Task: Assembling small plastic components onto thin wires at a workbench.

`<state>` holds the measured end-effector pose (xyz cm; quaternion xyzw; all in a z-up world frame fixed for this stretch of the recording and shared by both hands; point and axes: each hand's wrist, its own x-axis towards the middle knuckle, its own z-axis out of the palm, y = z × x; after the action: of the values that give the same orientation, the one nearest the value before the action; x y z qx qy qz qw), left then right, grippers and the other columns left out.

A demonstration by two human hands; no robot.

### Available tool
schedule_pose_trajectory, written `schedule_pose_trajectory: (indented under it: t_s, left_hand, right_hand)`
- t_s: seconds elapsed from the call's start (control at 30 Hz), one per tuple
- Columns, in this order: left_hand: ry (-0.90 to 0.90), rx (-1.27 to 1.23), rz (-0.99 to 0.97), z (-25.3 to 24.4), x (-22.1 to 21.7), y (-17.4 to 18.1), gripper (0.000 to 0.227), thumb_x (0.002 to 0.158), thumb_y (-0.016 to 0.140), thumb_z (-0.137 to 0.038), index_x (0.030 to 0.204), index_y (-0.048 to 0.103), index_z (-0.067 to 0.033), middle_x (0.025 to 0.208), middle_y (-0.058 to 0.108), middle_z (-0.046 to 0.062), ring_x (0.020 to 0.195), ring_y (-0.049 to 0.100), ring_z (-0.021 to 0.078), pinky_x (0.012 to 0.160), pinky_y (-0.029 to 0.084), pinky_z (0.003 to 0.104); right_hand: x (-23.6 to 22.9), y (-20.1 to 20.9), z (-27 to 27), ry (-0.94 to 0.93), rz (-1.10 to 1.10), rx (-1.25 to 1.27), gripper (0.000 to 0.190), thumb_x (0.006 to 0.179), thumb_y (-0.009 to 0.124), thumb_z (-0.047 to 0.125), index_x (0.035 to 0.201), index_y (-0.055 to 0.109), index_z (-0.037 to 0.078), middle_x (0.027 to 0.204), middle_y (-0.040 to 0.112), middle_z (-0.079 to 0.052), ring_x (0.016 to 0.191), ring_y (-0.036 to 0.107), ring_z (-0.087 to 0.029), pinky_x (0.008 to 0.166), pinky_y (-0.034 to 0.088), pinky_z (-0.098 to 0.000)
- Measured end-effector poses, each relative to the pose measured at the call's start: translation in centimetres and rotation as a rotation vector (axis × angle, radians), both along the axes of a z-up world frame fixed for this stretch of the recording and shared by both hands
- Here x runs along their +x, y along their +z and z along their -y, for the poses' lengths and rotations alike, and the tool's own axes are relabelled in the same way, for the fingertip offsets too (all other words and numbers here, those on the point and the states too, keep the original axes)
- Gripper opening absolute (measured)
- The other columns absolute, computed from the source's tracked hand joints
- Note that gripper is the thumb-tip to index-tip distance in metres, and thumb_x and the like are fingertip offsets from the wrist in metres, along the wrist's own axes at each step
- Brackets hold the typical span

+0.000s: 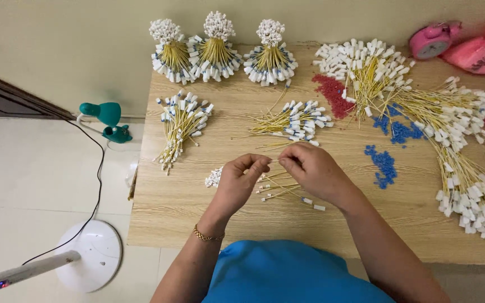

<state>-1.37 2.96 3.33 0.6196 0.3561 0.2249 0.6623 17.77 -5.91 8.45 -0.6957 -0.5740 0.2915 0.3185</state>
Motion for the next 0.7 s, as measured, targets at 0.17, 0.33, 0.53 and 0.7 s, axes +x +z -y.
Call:
schedule_pose_trajectory:
  t_s: [0.17,0.33,0.53,0.7]
  left_hand:
    - [0.015,-0.158,0.143,-0.3,-0.1,-0.7,0.021,0.1,0.066,-0.016,0.109,0.075,0.0002,0.094,0.076,0.003,0.089,0.067,0.0075,0.082,0.056,0.024]
    - [0.024,-0.194,0.167,-0.1,0.1,-0.8,0.017,0.097,0.07,-0.012,0.107,0.076,0.0005,0.095,0.076,0.003,0.089,0.067,0.0075,0.081,0.057,0.024]
    - [0.059,-0.194,0.165,0.4,0.6,-1.5,0.015,0.1,0.069,-0.013,0.104,0.074,0.0008,0.093,0.073,0.002,0.087,0.065,0.0078,0.079,0.054,0.024]
    - [0.157,-0.167,0.185,1.3,1.1,-2.8,0.016,0.102,0.063,-0.016,0.106,0.07,-0.001,0.093,0.072,0.002,0.089,0.064,0.0087,0.082,0.054,0.025]
  right_hand:
    - [0.0,0.5,0.0,-0.094,-0.17,-0.121,0.018,0.095,0.067,0.023,0.098,0.071,0.005,0.081,0.069,-0.005,0.071,0.061,-0.013,0.065,0.051,-0.0318]
    - [-0.2,0.5,0.1,-0.131,-0.209,-0.173,0.019,0.095,0.068,0.023,0.097,0.072,0.005,0.074,0.065,-0.003,0.066,0.055,-0.01,0.059,0.048,-0.0311]
    - [-0.6,0.5,0.2,-0.142,-0.307,-0.135,0.017,0.093,0.069,0.021,0.098,0.072,0.005,0.076,0.067,0.0,0.067,0.057,-0.008,0.059,0.049,-0.0287]
    - [-1.0,1.0,0.0,-0.069,-0.121,0.043,0.018,0.091,0.073,0.02,0.098,0.072,0.003,0.083,0.069,0.0,0.071,0.064,-0.008,0.062,0.053,-0.0271]
